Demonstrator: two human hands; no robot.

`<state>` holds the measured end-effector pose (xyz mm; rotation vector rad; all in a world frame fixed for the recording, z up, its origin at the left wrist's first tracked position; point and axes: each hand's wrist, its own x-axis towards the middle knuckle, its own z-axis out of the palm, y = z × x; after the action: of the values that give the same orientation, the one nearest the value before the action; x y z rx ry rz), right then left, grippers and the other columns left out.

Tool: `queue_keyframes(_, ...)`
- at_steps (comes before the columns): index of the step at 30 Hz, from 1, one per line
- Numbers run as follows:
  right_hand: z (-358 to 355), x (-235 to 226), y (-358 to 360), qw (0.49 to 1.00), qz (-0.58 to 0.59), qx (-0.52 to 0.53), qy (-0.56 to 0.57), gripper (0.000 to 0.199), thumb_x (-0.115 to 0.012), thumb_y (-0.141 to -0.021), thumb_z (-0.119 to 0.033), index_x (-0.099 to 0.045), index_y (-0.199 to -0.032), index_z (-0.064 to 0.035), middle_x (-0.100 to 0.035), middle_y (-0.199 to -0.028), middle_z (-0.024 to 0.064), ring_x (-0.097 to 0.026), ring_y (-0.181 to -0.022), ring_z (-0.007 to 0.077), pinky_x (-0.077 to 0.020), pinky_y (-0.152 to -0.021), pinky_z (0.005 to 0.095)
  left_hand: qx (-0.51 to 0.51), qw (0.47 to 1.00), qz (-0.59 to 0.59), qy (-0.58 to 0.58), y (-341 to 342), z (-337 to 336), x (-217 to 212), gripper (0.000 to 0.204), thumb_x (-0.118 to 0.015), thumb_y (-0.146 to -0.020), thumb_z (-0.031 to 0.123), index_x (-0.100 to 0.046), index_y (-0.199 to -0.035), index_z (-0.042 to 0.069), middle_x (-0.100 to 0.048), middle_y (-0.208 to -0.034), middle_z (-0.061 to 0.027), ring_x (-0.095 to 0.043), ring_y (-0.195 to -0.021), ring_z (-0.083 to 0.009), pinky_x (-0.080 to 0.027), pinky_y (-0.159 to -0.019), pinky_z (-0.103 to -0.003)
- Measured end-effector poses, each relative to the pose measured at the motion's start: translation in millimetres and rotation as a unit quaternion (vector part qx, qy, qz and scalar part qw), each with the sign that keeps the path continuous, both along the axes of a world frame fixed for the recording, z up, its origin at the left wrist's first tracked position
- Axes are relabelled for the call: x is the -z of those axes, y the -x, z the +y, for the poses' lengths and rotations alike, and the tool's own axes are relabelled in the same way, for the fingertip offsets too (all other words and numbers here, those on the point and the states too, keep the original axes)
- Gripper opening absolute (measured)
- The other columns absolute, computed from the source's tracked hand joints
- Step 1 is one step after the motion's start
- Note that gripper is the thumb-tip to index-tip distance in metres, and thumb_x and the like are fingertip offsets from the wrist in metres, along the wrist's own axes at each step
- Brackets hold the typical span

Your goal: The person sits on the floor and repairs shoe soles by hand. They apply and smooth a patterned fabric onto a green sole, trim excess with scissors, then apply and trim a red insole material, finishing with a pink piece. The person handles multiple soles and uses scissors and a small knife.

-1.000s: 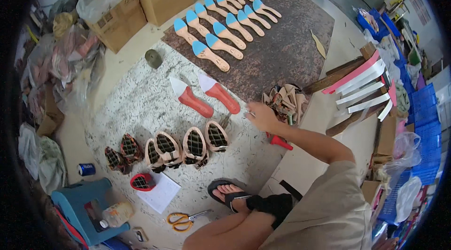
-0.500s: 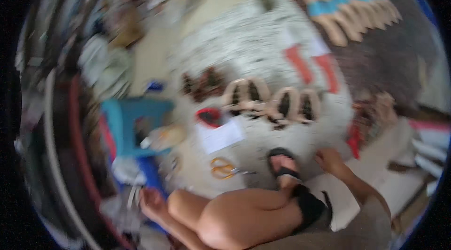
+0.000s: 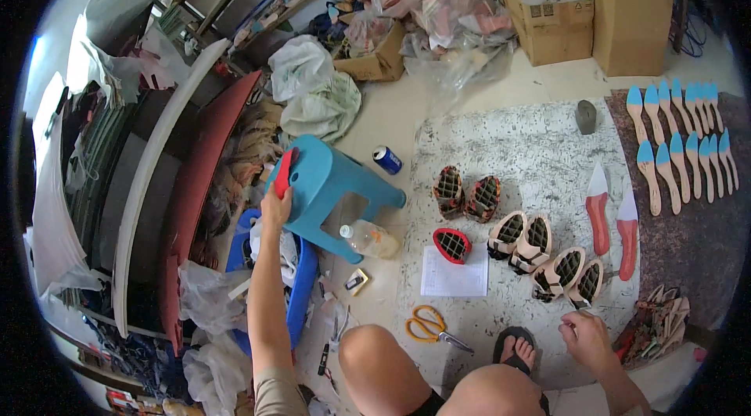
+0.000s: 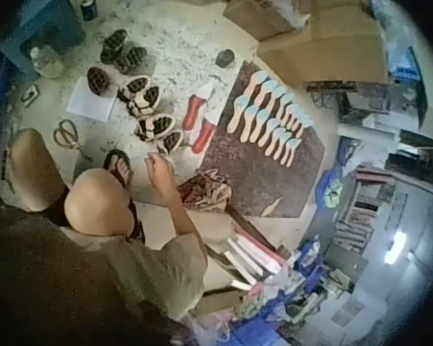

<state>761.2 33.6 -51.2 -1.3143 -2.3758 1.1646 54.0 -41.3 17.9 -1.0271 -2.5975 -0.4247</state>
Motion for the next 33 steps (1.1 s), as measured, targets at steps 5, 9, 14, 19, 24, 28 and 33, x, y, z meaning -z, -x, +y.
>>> queue_keyframes(5,-14,4,23,0.995,0.034,-0.089,-0.018,0.018,-0.064,-0.083,-0.014,-0.068,-0.095,-0.0016,-0.067,-0.088,0.0196,-0.065,-0.081,0.0382,-0.0537,-0.075,0.0417,-0.117,0.985,0.000,0.127,15,20,7,0.020,-0.055,-0.086,0.010,-0.067,-0.095,-0.003,-0.067,-0.096,-0.0297,-0.067,-0.090,-0.0454,-0.055,-0.079,-0.051)
queue_keyframes(9,-21,-3,57,0.980,0.061,-0.131,0.135,0.020,-0.065,-0.087,-0.016,-0.068,-0.101,-0.0014,-0.070,-0.091,0.0156,-0.069,-0.085,0.0300,-0.0548,-0.074,0.0363,-0.079,0.986,0.051,0.140,5,-5,-16,0.019,-0.059,-0.085,0.010,-0.069,-0.092,-0.004,-0.069,-0.088,-0.0265,-0.069,-0.082,-0.0427,-0.056,-0.072,-0.048)
queue_keyframes(14,8,-23,171,0.910,0.241,-0.199,0.272,0.032,-0.065,-0.093,-0.018,-0.063,-0.118,0.0028,-0.071,-0.103,0.0150,-0.067,-0.096,0.0162,-0.0540,-0.081,0.0311,0.105,0.975,-0.197,0.023,-155,-6,-63,0.031,-0.069,-0.082,0.016,-0.069,-0.108,-0.001,-0.069,-0.072,-0.0161,-0.067,-0.063,-0.0167,-0.050,-0.057,-0.035)
queue_keyframes(19,-21,-45,290,0.865,0.343,-0.189,0.314,0.035,-0.067,-0.092,-0.017,-0.059,-0.119,0.0028,-0.066,-0.110,0.0149,-0.065,-0.101,0.0212,-0.0524,-0.083,0.0323,0.240,0.923,-0.298,0.052,-282,-63,-68,0.047,-0.067,-0.082,0.005,-0.059,-0.127,-0.001,-0.067,-0.078,-0.0175,-0.067,-0.066,-0.0171,-0.052,-0.062,-0.033)
queue_keyframes(24,-24,-57,298,0.860,0.452,-0.124,0.202,0.021,-0.071,-0.084,-0.011,-0.062,-0.100,-0.0019,-0.063,-0.086,0.0121,-0.061,-0.077,0.0216,-0.0490,-0.070,0.0358,0.181,0.863,-0.471,0.032,-322,-78,-82,0.067,-0.063,-0.081,0.000,-0.043,-0.144,0.003,-0.067,-0.085,-0.0228,-0.067,-0.065,-0.0239,-0.053,-0.062,-0.036)
queue_keyframes(28,-17,-62,286,0.872,0.382,-0.212,0.223,0.019,-0.068,-0.084,-0.007,-0.063,-0.099,0.0022,-0.069,-0.087,0.0123,-0.067,-0.080,0.0196,-0.0519,-0.072,0.0335,0.182,0.840,-0.503,0.085,-314,-93,-78,0.074,-0.053,-0.081,-0.001,-0.030,-0.151,0.004,-0.066,-0.095,-0.0216,-0.067,-0.069,-0.0158,-0.053,-0.062,-0.033)
queue_keyframes(33,-15,-64,287,0.873,0.299,-0.180,0.341,0.020,-0.062,-0.089,-0.007,-0.065,-0.102,0.0082,-0.071,-0.087,0.0138,-0.070,-0.082,0.0160,-0.0569,-0.076,0.0307,0.187,0.756,-0.627,-0.008,-314,-99,-53,0.059,-0.046,-0.082,-0.004,-0.038,-0.140,-0.003,-0.067,-0.103,-0.0169,-0.069,-0.077,-0.0183,-0.054,-0.070,-0.032)
